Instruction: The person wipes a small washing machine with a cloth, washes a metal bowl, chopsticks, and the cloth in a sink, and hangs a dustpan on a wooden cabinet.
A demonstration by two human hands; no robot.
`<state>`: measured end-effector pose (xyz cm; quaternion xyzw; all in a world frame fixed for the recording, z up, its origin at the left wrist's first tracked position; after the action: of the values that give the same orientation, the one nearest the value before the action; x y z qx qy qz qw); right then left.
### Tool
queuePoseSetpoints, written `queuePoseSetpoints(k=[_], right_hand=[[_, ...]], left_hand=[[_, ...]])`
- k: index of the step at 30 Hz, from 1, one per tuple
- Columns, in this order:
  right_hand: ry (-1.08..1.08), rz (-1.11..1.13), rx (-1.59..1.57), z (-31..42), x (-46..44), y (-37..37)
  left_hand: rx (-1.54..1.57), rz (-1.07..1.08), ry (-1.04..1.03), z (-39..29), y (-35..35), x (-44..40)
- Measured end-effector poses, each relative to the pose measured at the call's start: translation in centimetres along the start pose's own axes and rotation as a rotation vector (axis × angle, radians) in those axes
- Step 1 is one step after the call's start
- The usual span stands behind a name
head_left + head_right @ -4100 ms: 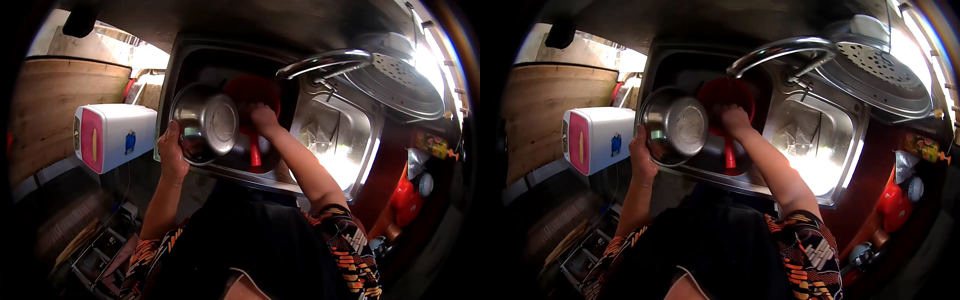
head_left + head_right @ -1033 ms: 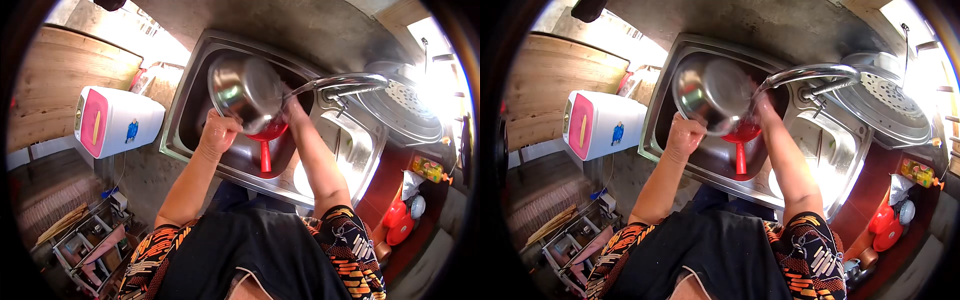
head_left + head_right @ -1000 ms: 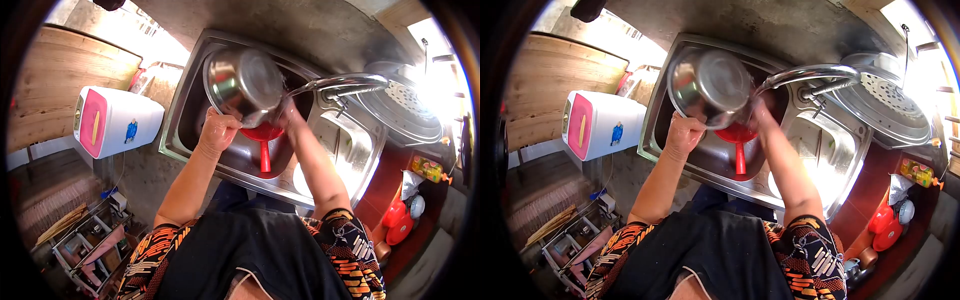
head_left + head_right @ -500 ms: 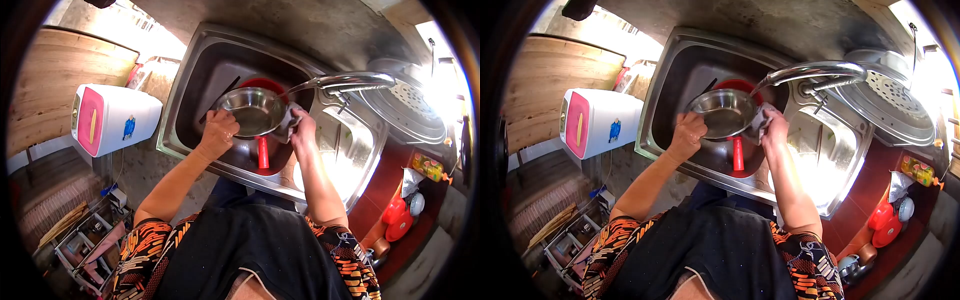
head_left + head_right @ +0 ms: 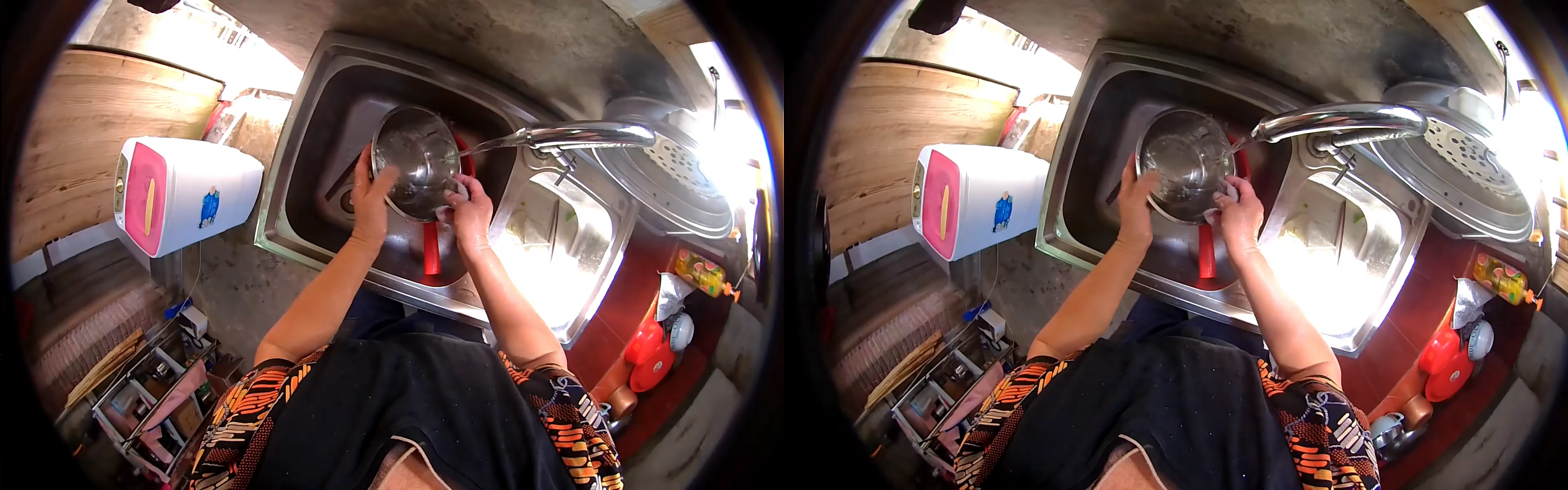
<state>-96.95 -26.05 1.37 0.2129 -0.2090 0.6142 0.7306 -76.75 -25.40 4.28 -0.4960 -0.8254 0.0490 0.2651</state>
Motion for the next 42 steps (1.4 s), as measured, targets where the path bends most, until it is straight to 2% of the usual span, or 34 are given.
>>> queuePoseSetpoints(k=[1,2,4,5,7,8,9,10,12,13,15,17,18,20,23,26,29,30,32,33,35,38,41,42], right_hand=[[-0.046,0.005,-0.013,0.5,0.3,-0.3],[-0.094,0.012,-0.028,0.8,0.3,-0.6],[-0.176,-0.006,-0.405,0.4,-0.9,-1.1],[-0.211,-0.017,-0.593,0.3,-1.4,-1.2],[-0.126,0.08,-0.548,5.9,2.2,-2.4],[-0.082,0.132,-0.527,8.0,3.4,-2.9],[0.169,0.342,-0.352,7.1,2.8,-3.6],[0.324,0.393,-0.092,5.3,2.0,-4.3],[0.619,0.471,0.443,1.7,0.7,-6.0],[0.721,0.394,0.677,0.0,0.1,-6.3],[0.892,0.22,1.146,-2.8,-0.1,-7.4],[0.583,0.061,1.13,-1.1,-2.7,-7.2],[0.437,-0.021,1.114,-0.2,-4.8,-7.4],[0.389,-0.141,0.633,0.2,-8.3,-8.7],[0.279,0.167,0.082,-3.3,-10.3,-12.5],[0.253,0.529,0.249,-3.5,-7.7,-11.2],[0.185,0.901,0.407,-4.1,-2.7,-9.1],[0.296,0.76,0.711,-2.4,-2.6,-8.4],[0.505,0.403,1.291,1.7,-2.5,-6.7],[0.468,0.326,1.199,1.8,-3.4,-6.4],[0.413,0.179,1.012,1.5,-6.5,-7.7],[0.092,0.421,-0.246,-1.2,-7.1,-12.9],[-0.142,0.635,-0.428,0.4,-2.7,-14.4],[0.093,0.632,-0.205,0.8,-3.3,-13.8]], left_hand=[[-0.373,-0.003,-0.173,-0.2,0.0,-0.5],[-0.371,-0.007,-0.126,0.9,0.7,-0.8],[-0.364,-0.007,-0.031,0.7,0.3,-0.8],[-0.539,-0.032,-0.128,-0.7,0.2,-1.0],[-0.893,-0.089,-0.307,-5.0,0.0,-0.1],[-1.024,-0.07,-0.475,-7.9,-1.8,1.1],[-1.088,-0.033,-0.539,-8.2,-1.9,1.3],[-1.149,0.005,-0.607,-8.2,-2.0,1.5],[-1.221,0.023,-0.455,-6.3,-2.2,2.0],[-1.256,0.032,-0.379,-5.1,-2.1,1.9],[-0.983,0.008,-0.094,0.2,1.2,-1.7],[-0.71,-0.059,0.264,0.9,1.1,-0.8],[-0.668,-0.045,0.298,1.2,1.2,-0.9],[-0.593,-0.022,0.372,1.6,1.9,-0.7],[-0.587,-0.066,0.414,0.6,1.2,-0.5],[-0.382,0.012,0.334,3.6,3.6,-3.9],[-0.424,-0.006,0.428,4.2,4.8,-4.3],[-0.418,0.0,0.469,4.7,5.4,-4.4],[-0.395,-0.018,0.402,2.5,3.2,-3.3],[-0.382,-0.025,0.376,1.8,2.3,-2.5],[-0.415,0.036,0.516,3.4,3.1,-2.7],[-0.416,0.07,0.538,5.1,4.8,-4.1],[-0.358,0.05,0.487,2.0,3.0,-2.4],[-0.323,0.04,0.468,0.9,2.0,-1.9]])
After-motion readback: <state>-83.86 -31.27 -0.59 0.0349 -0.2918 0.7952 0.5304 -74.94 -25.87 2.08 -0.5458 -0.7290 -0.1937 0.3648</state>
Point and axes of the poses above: each hand's wrist, its own x-axis away from the middle knuckle, its own y-axis out of the back of the hand, z = x × y, the point moved 7 cm from there along -x, towards the middle knuckle, and after that the axes turned 4 degrees about -x, right-handed, at the moved point
